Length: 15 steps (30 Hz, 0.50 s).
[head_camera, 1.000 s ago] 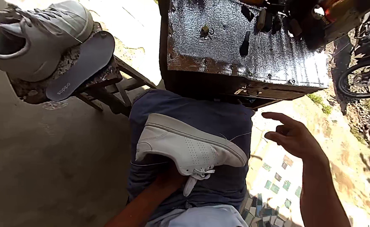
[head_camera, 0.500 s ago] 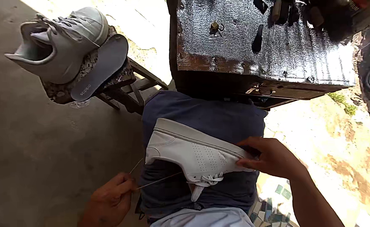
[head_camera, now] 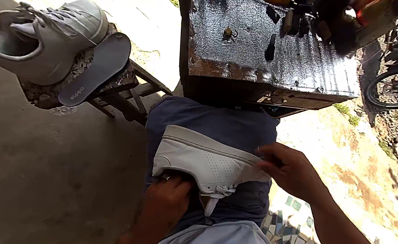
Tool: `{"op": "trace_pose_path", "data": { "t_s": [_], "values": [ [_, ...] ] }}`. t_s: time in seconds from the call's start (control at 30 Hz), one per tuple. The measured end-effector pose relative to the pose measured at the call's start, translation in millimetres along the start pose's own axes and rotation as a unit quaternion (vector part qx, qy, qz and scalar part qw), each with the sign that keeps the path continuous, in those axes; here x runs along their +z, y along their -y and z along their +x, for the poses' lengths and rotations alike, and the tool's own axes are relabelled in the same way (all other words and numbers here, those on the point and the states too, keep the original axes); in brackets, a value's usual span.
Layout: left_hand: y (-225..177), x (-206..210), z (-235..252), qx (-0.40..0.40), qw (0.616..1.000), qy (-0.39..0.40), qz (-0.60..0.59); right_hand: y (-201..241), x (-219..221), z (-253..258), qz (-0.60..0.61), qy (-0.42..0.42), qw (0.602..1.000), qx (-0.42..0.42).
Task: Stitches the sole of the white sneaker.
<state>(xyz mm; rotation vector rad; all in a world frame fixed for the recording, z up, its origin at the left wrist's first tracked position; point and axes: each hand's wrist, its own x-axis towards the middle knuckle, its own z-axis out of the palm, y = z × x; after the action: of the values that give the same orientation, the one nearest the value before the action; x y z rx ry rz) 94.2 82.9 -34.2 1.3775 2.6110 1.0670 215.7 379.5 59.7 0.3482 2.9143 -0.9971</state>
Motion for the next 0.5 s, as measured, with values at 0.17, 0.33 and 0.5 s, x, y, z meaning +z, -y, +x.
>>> {"op": "trace_pose_path", "data": {
  "t_s": [0.17,0.33,0.5],
  "values": [
    [10.4,2.6,4.0,0.07,0.997,0.011,0.008,15.5,14.9,8.2,-0.25,-0.029,0.968,-0.007],
    [44.2,-14.0,-26.7,0.098,0.994,0.046,0.026,5.0,13.0,15.8,-0.248,-0.014,0.968,-0.024],
    [68.5,-30.5,-45.7,0.069,0.995,0.069,0.004,-0.5,17.1,15.1,-0.197,0.012,0.98,-0.031]
  ]
}}
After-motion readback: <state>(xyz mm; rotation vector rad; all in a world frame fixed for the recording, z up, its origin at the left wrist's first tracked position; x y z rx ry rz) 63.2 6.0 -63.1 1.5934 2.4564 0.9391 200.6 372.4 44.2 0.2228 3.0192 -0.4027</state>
